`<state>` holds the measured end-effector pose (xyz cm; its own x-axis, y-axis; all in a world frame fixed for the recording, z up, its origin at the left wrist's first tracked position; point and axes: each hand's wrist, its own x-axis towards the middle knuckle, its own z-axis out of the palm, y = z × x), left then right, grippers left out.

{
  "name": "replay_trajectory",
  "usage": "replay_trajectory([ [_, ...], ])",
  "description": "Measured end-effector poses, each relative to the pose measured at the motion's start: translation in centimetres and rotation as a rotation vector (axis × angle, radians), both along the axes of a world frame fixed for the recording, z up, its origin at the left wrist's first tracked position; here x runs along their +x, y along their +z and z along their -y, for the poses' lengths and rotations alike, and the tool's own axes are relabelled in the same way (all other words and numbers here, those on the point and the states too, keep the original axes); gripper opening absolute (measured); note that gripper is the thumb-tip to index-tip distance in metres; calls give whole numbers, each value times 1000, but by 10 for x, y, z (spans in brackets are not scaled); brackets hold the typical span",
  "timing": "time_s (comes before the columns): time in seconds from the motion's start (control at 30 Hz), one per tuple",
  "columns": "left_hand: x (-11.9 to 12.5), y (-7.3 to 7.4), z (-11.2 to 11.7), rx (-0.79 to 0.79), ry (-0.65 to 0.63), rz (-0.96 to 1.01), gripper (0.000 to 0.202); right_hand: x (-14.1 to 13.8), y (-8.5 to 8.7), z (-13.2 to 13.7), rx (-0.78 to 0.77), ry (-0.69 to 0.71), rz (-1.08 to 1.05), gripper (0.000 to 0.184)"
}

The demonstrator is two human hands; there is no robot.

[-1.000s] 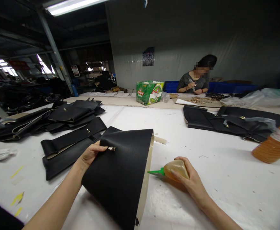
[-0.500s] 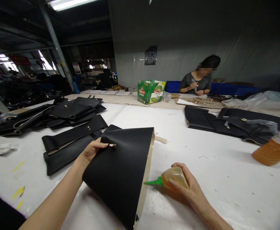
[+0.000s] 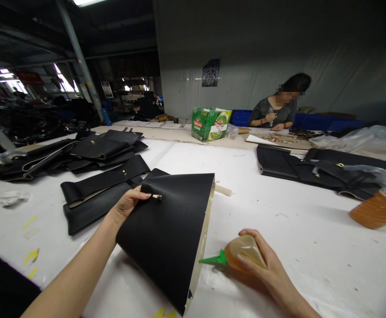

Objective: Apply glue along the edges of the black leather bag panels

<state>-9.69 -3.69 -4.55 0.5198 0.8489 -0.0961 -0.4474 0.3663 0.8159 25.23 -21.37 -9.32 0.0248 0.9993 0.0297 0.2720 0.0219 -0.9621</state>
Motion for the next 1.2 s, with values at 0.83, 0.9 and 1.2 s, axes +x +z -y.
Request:
replay_trajectory([
  [0.83,5,4,-2,-38,157,-134,30,1,-3,-2,-27,60,-112,47],
  [0.9,8,7,0,-26,157,-141,29,2,-3,-3,-15,30,-122,46],
  [1.2,14,21,-4,107,11,-178,40,-6,-5,6,5,1,-71,47],
])
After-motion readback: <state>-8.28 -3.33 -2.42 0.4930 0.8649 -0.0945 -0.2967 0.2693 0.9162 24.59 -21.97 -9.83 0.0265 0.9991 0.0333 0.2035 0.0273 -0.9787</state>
